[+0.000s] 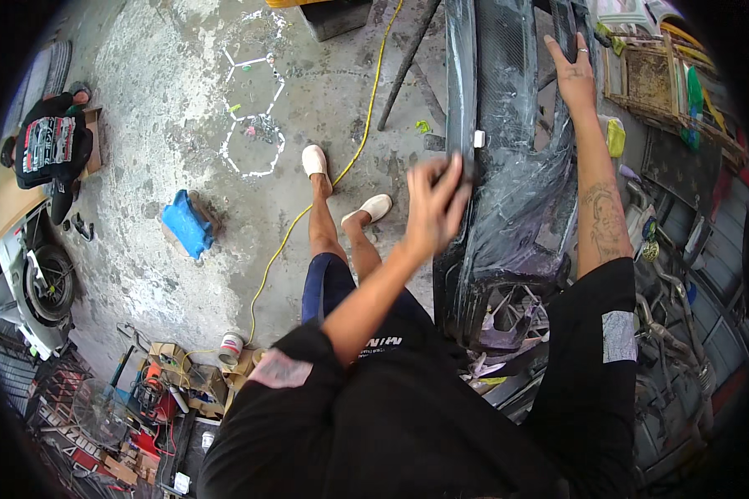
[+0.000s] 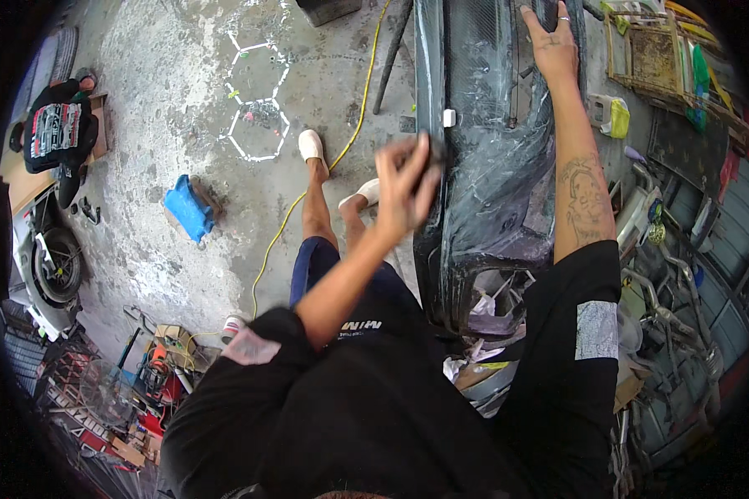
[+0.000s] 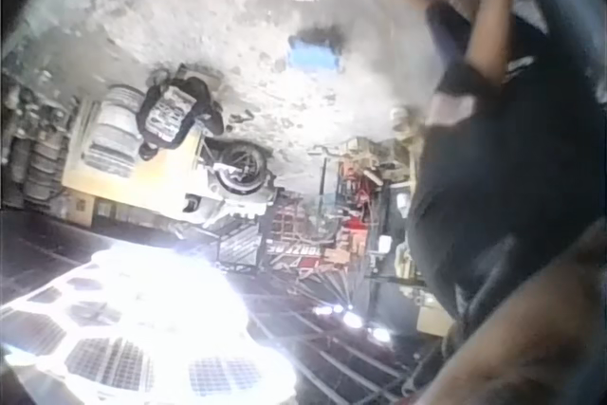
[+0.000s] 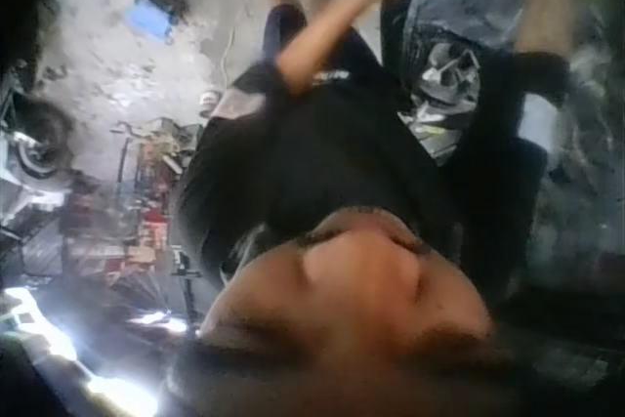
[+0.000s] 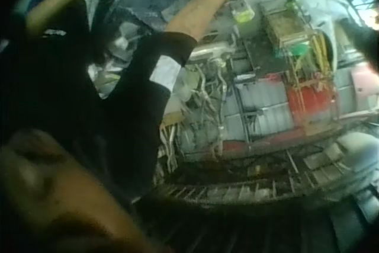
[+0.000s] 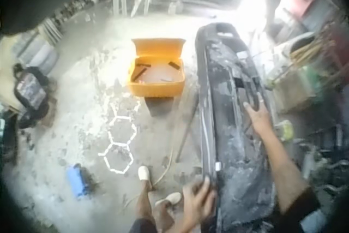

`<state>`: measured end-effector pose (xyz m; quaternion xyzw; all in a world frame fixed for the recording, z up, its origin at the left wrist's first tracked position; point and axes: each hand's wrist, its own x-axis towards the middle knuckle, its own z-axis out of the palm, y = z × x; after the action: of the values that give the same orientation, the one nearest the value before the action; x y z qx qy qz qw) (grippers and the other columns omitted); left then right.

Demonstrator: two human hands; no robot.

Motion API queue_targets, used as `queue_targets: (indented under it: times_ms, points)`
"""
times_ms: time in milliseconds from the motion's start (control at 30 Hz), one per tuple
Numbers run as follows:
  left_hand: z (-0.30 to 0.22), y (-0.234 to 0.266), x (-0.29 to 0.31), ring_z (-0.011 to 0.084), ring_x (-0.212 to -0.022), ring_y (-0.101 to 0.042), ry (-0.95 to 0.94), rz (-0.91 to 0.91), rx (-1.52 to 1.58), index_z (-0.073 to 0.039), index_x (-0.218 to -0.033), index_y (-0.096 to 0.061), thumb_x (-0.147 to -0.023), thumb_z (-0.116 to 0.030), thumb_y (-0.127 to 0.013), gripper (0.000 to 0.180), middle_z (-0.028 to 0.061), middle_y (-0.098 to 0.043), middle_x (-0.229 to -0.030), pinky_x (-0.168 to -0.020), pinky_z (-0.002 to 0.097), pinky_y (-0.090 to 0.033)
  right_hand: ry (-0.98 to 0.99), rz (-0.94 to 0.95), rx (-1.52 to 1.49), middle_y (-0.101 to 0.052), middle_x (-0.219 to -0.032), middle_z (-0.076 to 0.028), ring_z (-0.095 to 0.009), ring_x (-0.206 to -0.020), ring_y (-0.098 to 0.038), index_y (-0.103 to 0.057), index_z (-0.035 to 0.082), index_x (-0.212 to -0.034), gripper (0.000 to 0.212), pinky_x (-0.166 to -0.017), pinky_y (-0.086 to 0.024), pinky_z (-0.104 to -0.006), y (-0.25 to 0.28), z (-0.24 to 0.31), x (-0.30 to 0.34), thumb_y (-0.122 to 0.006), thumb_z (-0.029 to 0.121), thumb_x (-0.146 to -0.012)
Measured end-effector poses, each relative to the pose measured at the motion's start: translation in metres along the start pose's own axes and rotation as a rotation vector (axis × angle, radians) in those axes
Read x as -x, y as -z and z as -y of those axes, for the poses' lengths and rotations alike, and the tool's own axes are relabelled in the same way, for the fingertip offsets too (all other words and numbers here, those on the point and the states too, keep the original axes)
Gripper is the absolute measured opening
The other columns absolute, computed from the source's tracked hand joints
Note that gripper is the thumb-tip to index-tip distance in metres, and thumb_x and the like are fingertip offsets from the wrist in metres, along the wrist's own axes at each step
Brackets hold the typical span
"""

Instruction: The person carries a yellow bucket, walks through a garage, and then uses a sanding block to sand a large black car bumper. The person repeatedly dips the sanding block into water and continues sanding the bumper surface.

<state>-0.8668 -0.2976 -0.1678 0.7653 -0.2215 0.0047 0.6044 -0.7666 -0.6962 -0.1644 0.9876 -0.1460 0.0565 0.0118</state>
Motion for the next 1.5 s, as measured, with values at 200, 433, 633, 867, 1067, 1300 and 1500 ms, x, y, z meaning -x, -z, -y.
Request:
queue_targets:
  times_ms: [200,433,633,867,1067,1300,1500]
  points:
    - [0.036,-0.028,-0.155,0.0399,-0.11,-0.052,-0.089,-0.214,0.062,-0.001,-0.136,-0.063,-0.088,-0.01,-0.075,0.051,0.0247,-0.055,-0.121,-0.096,0.0486,-0.044,0.122,-0.094,0.081,-0.034,-0.163,-0.026,-0.047,-0.141,-0.046,-0.054,0.045,-0.147,0.055,-0.114,-0.042,-0.0423,-0.004,-0.036,-0.017,-0.04,0.014,-0.104]
    - [-0.009,0.003,-0.017,0.0351,-0.113,-0.055,0.03,0.009,-0.069,-0.005,-0.14,-0.065,-0.086,-0.011,-0.076,0.055,0.0212,-0.058,-0.121,-0.097,0.0448,-0.045,-0.031,0.002,-0.075,-0.031,-0.166,-0.024,-0.046,-0.143,-0.044,-0.055,0.046,-0.146,0.047,-0.116,-0.04,-0.0416,-0.01,-0.001,-0.006,-0.043,0.022,-0.107]
    - [0.049,-0.018,-0.177,0.0396,-0.109,-0.055,-0.039,-0.236,-0.037,-0.004,-0.136,-0.066,-0.088,-0.014,-0.076,0.05,0.0255,-0.058,-0.12,-0.097,0.0481,-0.045,-0.03,-0.02,-0.186,-0.035,-0.164,-0.024,-0.043,-0.144,-0.044,-0.052,0.033,-0.152,0.051,-0.115,-0.039,-0.0407,0.005,0.006,-0.025,-0.053,0.046,-0.103]
    - [0.0,-0.001,-0.055,0.0376,-0.114,-0.054,-0.026,0.007,-0.072,-0.004,-0.142,-0.062,-0.089,-0.011,-0.075,0.055,0.0247,-0.057,-0.123,-0.102,0.0467,-0.045,-0.465,-0.006,-0.442,-0.046,-0.158,-0.024,-0.041,-0.142,-0.047,-0.044,0.008,-0.156,0.088,-0.114,-0.039,-0.0406,0.049,0.065,-0.006,-0.066,0.062,-0.09]
    - [0.043,-0.021,-0.193,0.0418,-0.113,-0.053,-0.052,-0.186,-0.046,-0.003,-0.138,-0.063,-0.09,-0.013,-0.073,0.05,0.0262,-0.055,-0.121,-0.099,0.0501,-0.043,-0.401,0.024,-0.431,-0.041,-0.161,-0.023,-0.044,-0.141,-0.048,-0.045,0.01,-0.156,0.079,-0.114,-0.04,-0.041,0.039,0.08,-0.012,-0.064,0.057,-0.095]
    - [0.001,-0.008,-0.115,0.0358,-0.111,-0.055,-0.05,0.034,-0.095,-0.004,-0.142,-0.062,-0.086,-0.009,-0.077,0.059,0.0217,-0.056,-0.121,-0.097,0.0456,-0.045,-0.428,-0.099,-0.481,-0.05,-0.154,-0.025,-0.043,-0.14,-0.049,-0.036,0.014,-0.162,0.09,-0.115,-0.041,-0.0458,0.044,0.068,-0.007,-0.068,0.059,-0.091]
    - [0.123,-0.059,-0.344,0.0353,-0.105,-0.058,-0.051,-0.244,0.028,0.0,-0.131,-0.066,-0.09,-0.018,-0.078,0.046,0.0214,-0.055,-0.114,-0.095,0.0414,-0.048,-0.51,-0.036,-0.517,-0.046,-0.157,-0.025,-0.041,-0.145,-0.045,-0.037,0.011,-0.161,0.081,-0.118,-0.037,-0.0423,0.074,0.092,-0.007,-0.07,0.046,-0.096]
